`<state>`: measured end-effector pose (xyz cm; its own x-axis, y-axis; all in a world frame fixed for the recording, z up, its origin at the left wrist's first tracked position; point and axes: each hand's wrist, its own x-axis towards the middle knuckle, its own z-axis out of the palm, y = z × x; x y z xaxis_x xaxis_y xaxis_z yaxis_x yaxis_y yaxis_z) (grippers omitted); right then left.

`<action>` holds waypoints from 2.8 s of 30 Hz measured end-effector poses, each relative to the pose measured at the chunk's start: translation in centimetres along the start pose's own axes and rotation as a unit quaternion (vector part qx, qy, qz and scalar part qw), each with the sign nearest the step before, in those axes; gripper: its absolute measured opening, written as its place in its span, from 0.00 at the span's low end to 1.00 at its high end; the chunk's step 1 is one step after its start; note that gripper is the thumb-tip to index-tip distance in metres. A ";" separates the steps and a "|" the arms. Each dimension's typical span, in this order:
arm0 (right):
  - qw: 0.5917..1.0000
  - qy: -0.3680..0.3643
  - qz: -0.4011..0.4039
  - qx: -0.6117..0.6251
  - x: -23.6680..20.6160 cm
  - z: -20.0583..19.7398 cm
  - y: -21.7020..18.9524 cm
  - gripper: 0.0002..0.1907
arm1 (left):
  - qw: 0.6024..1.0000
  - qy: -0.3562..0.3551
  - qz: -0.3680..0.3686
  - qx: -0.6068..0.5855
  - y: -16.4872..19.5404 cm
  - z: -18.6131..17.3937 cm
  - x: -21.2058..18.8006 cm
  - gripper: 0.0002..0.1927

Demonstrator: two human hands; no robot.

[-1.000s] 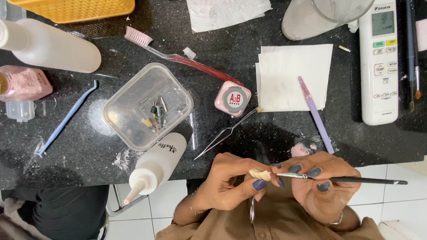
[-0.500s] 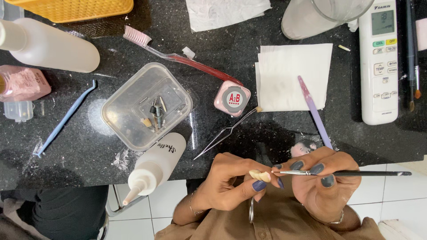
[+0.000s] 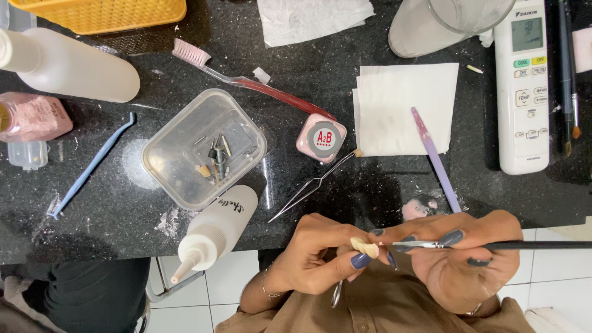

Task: The person holds a small dental prosthesis in one hand and uses a fine brush to apply and shape pink ceramic material onto it, periodically dipping the brush and wiping it on a tissue, then holds the prosthesis against a white denture base at the end.

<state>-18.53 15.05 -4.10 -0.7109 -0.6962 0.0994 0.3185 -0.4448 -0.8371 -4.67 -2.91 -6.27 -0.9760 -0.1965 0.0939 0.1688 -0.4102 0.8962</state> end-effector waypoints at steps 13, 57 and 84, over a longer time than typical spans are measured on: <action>0.999 -0.005 -0.031 -0.022 -0.6 0.5 0.3 0.10 | 1.000 -0.007 0.005 0.024 0.0 -0.1 -0.3 0.11; 0.999 0.025 -0.022 0.023 -1.0 0.2 0.6 0.14 | 1.000 -0.008 0.009 0.018 -0.3 0.1 -0.5 0.14; 1.000 0.022 -0.018 0.011 -1.2 0.9 0.2 0.12 | 0.999 -0.012 0.016 0.035 0.1 0.1 -0.5 0.12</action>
<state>-17.04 15.33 -3.91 -0.7494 -0.6538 0.1050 0.3052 -0.4818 -0.8214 -4.16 -2.74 -6.16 -0.9736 -0.1860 0.1323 0.1903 -0.3414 0.9205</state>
